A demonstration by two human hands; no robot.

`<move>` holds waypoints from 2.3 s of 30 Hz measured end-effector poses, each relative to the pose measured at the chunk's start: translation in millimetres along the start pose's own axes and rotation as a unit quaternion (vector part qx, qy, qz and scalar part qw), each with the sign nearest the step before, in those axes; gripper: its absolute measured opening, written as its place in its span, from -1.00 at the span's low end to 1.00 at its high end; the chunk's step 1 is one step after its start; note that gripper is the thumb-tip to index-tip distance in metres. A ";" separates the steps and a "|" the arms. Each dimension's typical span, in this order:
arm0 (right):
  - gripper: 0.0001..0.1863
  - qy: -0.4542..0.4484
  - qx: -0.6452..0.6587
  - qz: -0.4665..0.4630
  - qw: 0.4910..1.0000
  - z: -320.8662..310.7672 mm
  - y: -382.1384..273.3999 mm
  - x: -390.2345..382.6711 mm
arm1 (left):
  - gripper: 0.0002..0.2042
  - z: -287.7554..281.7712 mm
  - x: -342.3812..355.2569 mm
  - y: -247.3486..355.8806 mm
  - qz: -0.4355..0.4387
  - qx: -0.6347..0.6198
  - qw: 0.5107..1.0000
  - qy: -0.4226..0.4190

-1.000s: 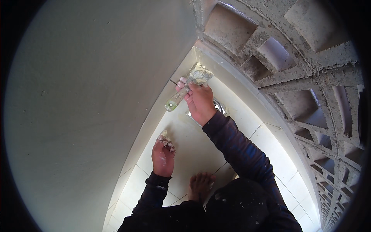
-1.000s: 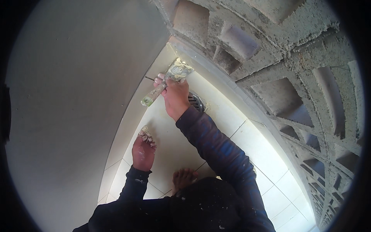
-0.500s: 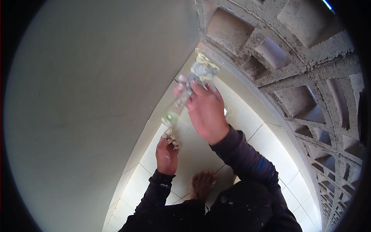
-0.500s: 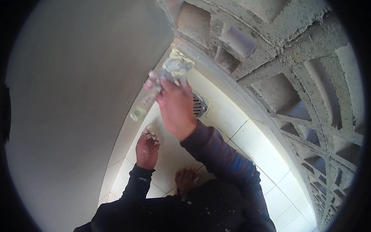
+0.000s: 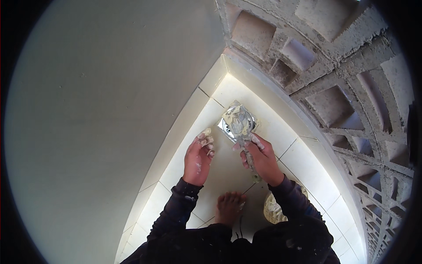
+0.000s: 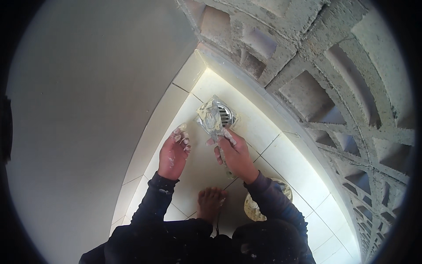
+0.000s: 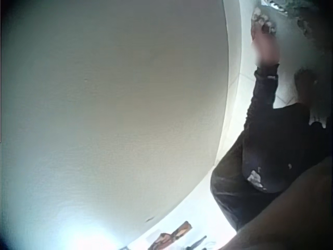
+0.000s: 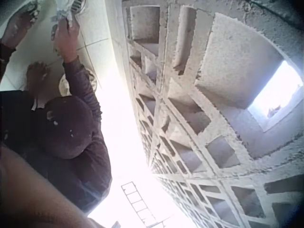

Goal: The person applies grout to floor tile seams around a drain using a putty knife and then wipes away the excess with a small sponge.

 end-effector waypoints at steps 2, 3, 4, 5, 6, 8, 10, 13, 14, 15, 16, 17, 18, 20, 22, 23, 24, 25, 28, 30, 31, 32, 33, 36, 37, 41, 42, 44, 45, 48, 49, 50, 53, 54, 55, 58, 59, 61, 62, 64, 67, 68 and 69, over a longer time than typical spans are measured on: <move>-0.65 -0.010 -0.051 -0.001 0.999 -2.4 -3.6 -12.7 | -0.64 19.7 -1.2 -3.9 -0.018 -0.036 0.999 -0.031; -0.65 -0.015 -0.049 -0.001 0.999 -1.7 -6.6 -20.1 | -0.64 25.6 -1.5 -4.4 -0.017 -0.061 0.996 -0.057; -0.60 -0.032 -0.182 -0.059 0.981 1.8 -16.3 -29.1 | -0.64 29.0 -3.0 -4.8 -0.013 -0.059 0.997 -0.054; -0.55 -0.047 -0.310 -0.118 0.942 7.5 -24.5 -37.6 | -0.62 35.4 -5.2 -6.8 -0.028 -0.082 0.994 -0.065; -0.55 -0.047 -0.311 -0.119 0.942 7.6 -26.5 -43.7 | -0.60 42.1 -6.6 -11.5 -0.047 -0.107 0.990 -0.081; -0.45 -0.046 -0.447 -0.198 0.871 12.7 -35.7 -57.4 | -0.59 49.1 -9.8 -17.1 -0.052 -0.098 0.989 -0.094; -0.41 -0.034 -0.496 -0.229 0.837 8.5 -40.2 -70.4 | -0.57 64.0 -15.0 -17.1 -0.059 -0.089 0.988 -0.112; -0.37 -0.022 -0.564 -0.260 0.784 4.6 -46.6 -88.1 | -0.62 84.0 -28.3 -14.4 -0.092 -0.066 0.984 -0.141; -0.35 -0.021 -0.589 -0.260 0.765 3.1 -46.8 -93.2 | -0.60 86.7 -31.4 -16.5 -0.105 -0.062 0.984 -0.132; -0.35 -0.018 -0.587 -0.263 0.766 0.5 -47.3 -97.9 | -0.58 89.2 -33.8 -17.8 -0.117 -0.058 0.984 -0.123; -0.35 -0.011 -0.605 -0.274 0.748 -1.5 -47.7 -103.5 | -0.58 91.7 -35.3 -18.8 -0.117 -0.054 0.984 -0.125; -0.34 -0.005 -0.622 -0.285 0.729 -3.2 -47.7 -109.1 | -0.59 92.3 -36.4 -23.2 -0.137 -0.056 0.982 -0.115; -0.34 -0.002 -0.620 -0.287 0.730 -5.5 -47.1 -114.3 | -0.60 92.6 -37.5 -27.9 -0.157 -0.058 0.980 -0.106; -0.34 0.009 -0.648 -0.291 0.704 -8.7 -44.7 -123.8 | -0.59 92.6 -39.3 -34.4 -0.170 -0.059 0.980 -0.087; -0.34 0.013 -0.657 -0.291 0.696 -11.7 -42.6 -131.4 | -0.58 89.6 -40.8 -39.6 -0.183 -0.061 0.979 -0.067; -0.34 0.015 -0.668 -0.289 0.686 -12.4 -41.8 -134.5 | -0.58 88.4 -40.8 -42.2 -0.192 -0.048 0.977 -0.076; -0.34 0.020 -0.671 -0.286 0.683 -17.5 -42.1 -138.5 | -0.57 93.0 -39.5 -49.1 -0.206 -0.041 0.973 -0.092; -0.34 0.023 -0.684 -0.283 0.672 -21.8 -42.6 -142.8 | -0.57 97.5 -38.6 -54.5 -0.210 -0.042 0.972 -0.097; -0.34 0.026 -0.692 -0.287 0.662 -22.2 -39.7 -152.5 | -0.64 96.4 -46.1 -55.2 -0.238 -0.016 0.969 -0.059; -0.34 0.030 -0.692 -0.291 0.660 -22.4 -38.3 -157.3 | -0.59 101.6 -49.7 -51.7 -0.234 -0.042 0.966 -0.103; -0.33 0.044 -0.687 -0.282 0.669 -26.1 -39.1 -158.9 | -0.59 94.2 -48.4 -52.7 -0.233 -0.039 0.966 -0.104; -0.33 0.057 -0.680 -0.273 0.678 -30.1 -39.6 -160.3 | -0.62 85.9 -46.5 -53.0 -0.230 -0.075 0.959 -0.146; -0.33 0.063 -0.686 -0.269 0.673 -36.7 -41.7 -164.8 | -0.65 91.3 -44.4 -55.5 -0.231 -0.116 0.946 -0.195; -0.34 0.094 -0.656 -0.202 0.721 -55.1 -46.7 -176.2 | -0.72 91.8 -31.3 -43.6 -0.191 -0.071 0.972 -0.115; -0.37 0.104 -0.631 -0.199 0.742 -59.6 -47.7 -181.2 | -0.72 88.2 -22.4 -40.7 -0.189 -0.069 0.973 -0.113; -0.49 0.104 -0.518 -0.195 0.826 -70.6 -44.7 -194.8 | -0.75 45.6 31.5 -27.7 -0.107 -0.140 0.981 -0.083; -0.49 0.105 -0.521 -0.191 0.825 -72.0 -43.4 -198.2 | -0.76 44.1 41.3 -27.2 -0.089 -0.157 0.981 -0.066; -0.59 0.107 -0.423 -0.184 0.881 -76.7 -42.9 -204.8 | -0.78 43.4 57.1 -30.3 -0.082 -0.161 0.983 -0.044; -0.59 0.107 -0.424 -0.181 0.881 -75.7 -44.0 -208.6 | -0.86 45.3 60.3 -28.4 -0.080 -0.171 0.982 -0.011; -0.69 0.095 -0.335 -0.068 0.935 -76.1 -39.0 -215.0 | -0.89 28.1 95.8 -37.9 -0.081 -0.193 0.978 0.020; -0.72 0.080 -0.307 -0.024 0.948 -74.1 -35.1 -214.7 | -0.88 24.0 105.2 -36.0 -0.081 -0.209 0.974 0.022; -0.75 0.066 -0.278 0.019 0.958 -71.8 -29.3 -214.1 | -0.88 18.9 112.6 -34.5 -0.080 -0.225 0.971 0.024; -0.77 0.080 -0.259 0.024 0.962 -75.1 -23.7 -215.4 | -0.84 41.3 120.7 -34.1 -0.053 -0.242 0.968 0.043; -0.77 0.079 -0.259 0.023 0.962 -72.6 -20.4 -214.4 | -0.83 39.8 124.4 -31.2 -0.038 -0.252 0.965 0.054; -0.78 0.082 -0.270 -0.015 0.959 -69.5 -21.6 -213.5 | -0.83 38.1 128.6 -30.7 -0.037 -0.252 0.965 0.054; -0.77 0.086 -0.283 -0.056 0.953 -68.4 -21.7 -213.5 | -0.84 38.1 136.9 -26.5 -0.034 -0.283 0.958 0.026; -0.77 0.086 -0.286 -0.060 0.952 -68.6 -21.1 -213.7 | -0.85 38.5 139.5 -23.6 -0.025 -0.295 0.955 0.012; -0.78 0.095 -0.289 -0.063 0.951 -70.4 -22.3 -215.3 | -0.86 39.7 145.9 -20.3 -0.016 -0.309 0.951 -0.004; -0.78 0.099 -0.290 -0.064 0.950 -72.1 -23.2 -216.4 | -0.86 39.6 149.4 -19.1 -0.018 -0.313 0.949 -0.005; -0.74 0.093 -0.296 -0.043 0.950 -76.2 -21.4 -217.8 | -0.87 36.3 155.3 -16.2 -0.017 -0.316 0.949 -0.005; -0.64 0.088 -0.304 -0.019 0.948 -80.4 -18.6 -218.5 | -0.89 35.3 159.9 -15.0 -0.005 -0.335 0.942 0.011; -0.65 0.091 -0.305 -0.017 0.948 -80.8 -18.2 -218.4 | -0.93 35.8 160.5 -15.9 -0.003 -0.333 0.943 0.019; -0.65 0.090 -0.307 -0.018 0.947 -80.1 -18.6 -218.0 | -0.93 35.6 161.6 -16.0 -0.001 -0.331 0.943 0.027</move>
Point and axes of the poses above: each hand's wrist, its own x-axis towards the middle knuckle, its own z-axis out of the palm, y = z × x, the point moved 6 cm from there along x, towards the middle knuckle, and after that the axes turned 9 degrees about x, right-handed, at the moved point
